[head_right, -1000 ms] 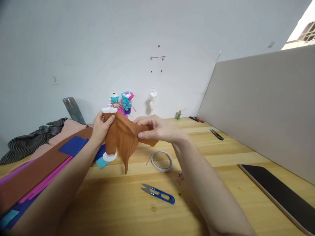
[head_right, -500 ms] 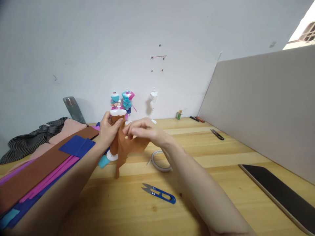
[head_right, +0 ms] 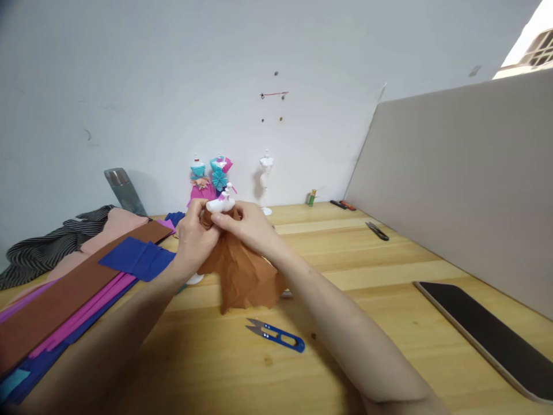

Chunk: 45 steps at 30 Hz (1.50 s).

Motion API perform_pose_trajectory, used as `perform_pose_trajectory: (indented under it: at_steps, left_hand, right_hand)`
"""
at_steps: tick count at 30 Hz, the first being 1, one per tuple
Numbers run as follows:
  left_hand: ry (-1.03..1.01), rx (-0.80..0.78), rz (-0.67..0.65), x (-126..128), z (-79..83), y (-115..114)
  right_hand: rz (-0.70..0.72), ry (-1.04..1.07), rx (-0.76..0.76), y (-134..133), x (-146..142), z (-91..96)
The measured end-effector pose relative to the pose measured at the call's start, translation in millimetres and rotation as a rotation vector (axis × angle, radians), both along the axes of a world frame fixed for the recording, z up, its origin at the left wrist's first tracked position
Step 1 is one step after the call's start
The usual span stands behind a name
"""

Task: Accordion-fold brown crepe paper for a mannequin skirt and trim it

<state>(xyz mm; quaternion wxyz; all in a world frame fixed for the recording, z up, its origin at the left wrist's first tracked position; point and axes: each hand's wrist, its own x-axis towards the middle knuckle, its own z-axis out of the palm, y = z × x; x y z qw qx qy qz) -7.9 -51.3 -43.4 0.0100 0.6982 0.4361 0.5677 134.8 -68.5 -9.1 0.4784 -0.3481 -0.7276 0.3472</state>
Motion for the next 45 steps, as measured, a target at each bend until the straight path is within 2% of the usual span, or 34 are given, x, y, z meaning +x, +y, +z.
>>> perform_pose_trajectory:
  at_steps: [7,13,17,23,27,33,39,45]
  left_hand:
    - [-0.089,-0.005,-0.057,2,1.1,3]
    - [-0.266,-0.138,-0.354,0,6.8,6]
    - [-0.352,-0.263,-0.509,-4,7.9,9]
    - [-0.372,-0.247,-0.516,-5,6.3,9]
    - [-0.315,-0.218,-0.534,-6,7.3,9]
    - [-0.297,-0.224,-0.627,-13,4.6,17]
    - [-0.315,-0.257,-0.735,-21,0.2,27]
    - [-0.269,-0.327,-0.825,-32,3.6,36]
  right_hand:
    - [-0.107,-0.087,-0.042,-4,4,3.3]
    - [-0.004,-0.029,-0.197,-4,14,8.4]
    - [-0.033,0.022,-0.238,2,18,6.2]
    - [-0.026,0.058,-0.166,3,10,3.5]
    - [-0.096,0.026,-0.074,3,5,1.1]
    - [-0.083,0.011,0.021,8,4,-4.6]
    - [-0.086,0.022,0.050,6,4,-5.7]
    - [-0.091,0.012,0.061,7,3,-7.0]
